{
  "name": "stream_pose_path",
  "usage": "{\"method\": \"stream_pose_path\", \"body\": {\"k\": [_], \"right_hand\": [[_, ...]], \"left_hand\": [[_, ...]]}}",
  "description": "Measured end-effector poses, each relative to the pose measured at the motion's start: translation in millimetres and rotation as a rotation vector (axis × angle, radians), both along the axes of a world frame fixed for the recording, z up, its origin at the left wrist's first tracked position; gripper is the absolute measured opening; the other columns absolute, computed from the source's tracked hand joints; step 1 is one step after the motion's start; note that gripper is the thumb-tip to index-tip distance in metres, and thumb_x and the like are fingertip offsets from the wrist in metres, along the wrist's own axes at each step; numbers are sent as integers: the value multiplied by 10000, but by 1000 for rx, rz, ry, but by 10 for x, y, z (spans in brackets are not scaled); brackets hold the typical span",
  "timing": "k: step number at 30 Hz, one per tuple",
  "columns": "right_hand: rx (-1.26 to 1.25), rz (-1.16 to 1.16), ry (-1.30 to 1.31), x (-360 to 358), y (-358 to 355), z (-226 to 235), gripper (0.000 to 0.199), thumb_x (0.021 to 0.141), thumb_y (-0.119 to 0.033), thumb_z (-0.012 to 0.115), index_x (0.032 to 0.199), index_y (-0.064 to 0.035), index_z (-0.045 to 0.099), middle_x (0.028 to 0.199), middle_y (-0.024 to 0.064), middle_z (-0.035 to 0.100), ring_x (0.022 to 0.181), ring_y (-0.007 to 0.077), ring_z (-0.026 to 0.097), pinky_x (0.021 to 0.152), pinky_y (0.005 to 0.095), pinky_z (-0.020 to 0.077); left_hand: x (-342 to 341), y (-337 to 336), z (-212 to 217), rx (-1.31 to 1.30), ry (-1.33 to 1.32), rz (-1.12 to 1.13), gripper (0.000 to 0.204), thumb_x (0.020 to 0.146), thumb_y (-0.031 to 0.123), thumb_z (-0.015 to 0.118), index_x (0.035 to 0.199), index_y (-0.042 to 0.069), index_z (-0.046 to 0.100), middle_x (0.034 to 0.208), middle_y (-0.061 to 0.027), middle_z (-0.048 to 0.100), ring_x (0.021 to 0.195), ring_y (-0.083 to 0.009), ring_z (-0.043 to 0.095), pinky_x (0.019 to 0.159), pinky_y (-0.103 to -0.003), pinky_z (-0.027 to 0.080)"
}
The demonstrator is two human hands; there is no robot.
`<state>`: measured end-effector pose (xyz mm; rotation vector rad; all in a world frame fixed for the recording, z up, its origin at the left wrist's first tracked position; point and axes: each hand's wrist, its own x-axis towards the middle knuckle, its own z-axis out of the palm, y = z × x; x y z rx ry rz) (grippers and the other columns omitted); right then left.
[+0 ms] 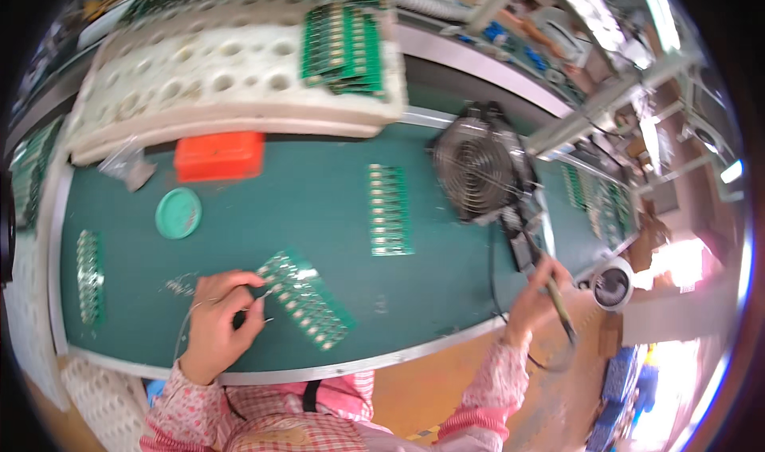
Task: The person solders electronic components onto a printed circuit board using a soldering iron and tweezers.
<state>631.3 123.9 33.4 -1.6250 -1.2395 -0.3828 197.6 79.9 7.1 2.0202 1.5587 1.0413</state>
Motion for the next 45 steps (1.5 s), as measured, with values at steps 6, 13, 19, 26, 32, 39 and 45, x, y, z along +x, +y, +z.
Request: {"method": "stream_pose_path", "body": {"k": [6, 13, 19, 26, 32, 39, 45], "right_hand": [[184, 361, 238, -1257, -407, 39, 120, 922, -44, 496, 843, -17, 583, 670, 60, 524, 432, 101, 422, 441, 246, 354], [-47, 1027, -69, -2053, -250, -27, 118, 928, -124, 546, 891, -13, 557, 493, 7, 524, 426, 139, 497, 429, 303, 407], [-145, 1127, -82, -2179, -190, -55, 123, 856, -93, 718, 889, -20, 624, 603, 24, 613, 449, 180, 544, 422, 315, 417], [-154, 1128, -87, -2201, -154, -121, 113, 849, -89, 718, 874, -24, 629, 602, 23, 623, 445, 181, 550, 425, 310, 429], [-160, 1138, -77, -2198, -151, -142, 106, 834, -80, 719, 863, -29, 631, 610, 22, 634, 450, 180, 555, 424, 307, 431], [-160, 1152, -124, -2221, -151, -132, 111, 814, -70, 721, 880, -38, 637, 589, 10, 590, 441, 181, 529, 416, 312, 419], [-129, 1180, -260, -2258, -176, -85, 148, 766, -56, 723, 886, -49, 636, 559, -3, 527, 423, 167, 479, 399, 298, 390]], "left_hand": [[30, 15, -55, 57, -11, -25, 199, 777, 40, 723, 698, 54, 541, 1056, -27, 710, 959, -230, 662, 828, -378, 447], [-4, -23, -107, 78, -28, -4, 196, 770, 38, 740, 716, 55, 552, 1049, -35, 704, 963, -228, 666, 828, -376, 446], [12, -13, -73, 72, 11, -31, 113, 799, 63, 723, 872, 31, 642, 1042, -66, 663, 976, -232, 648, 867, -382, 447], [31, 15, -74, 59, 29, -17, 111, 800, 67, 726, 868, 33, 645, 1021, -51, 645, 974, -220, 633, 869, -377, 440], [33, 31, -65, 55, 36, -22, 106, 802, 61, 722, 865, 38, 639, 1013, -46, 637, 963, -215, 625, 865, -369, 433], [37, 32, -71, 49, 50, -23, 114, 798, 60, 724, 869, 38, 637, 1019, -46, 635, 984, -213, 619, 864, -369, 429], [56, 35, -108, 65, 15, -12, 173, 781, 55, 730, 826, 65, 563, 1043, -34, 626, 950, -242, 602, 844, -389, 417]]}}
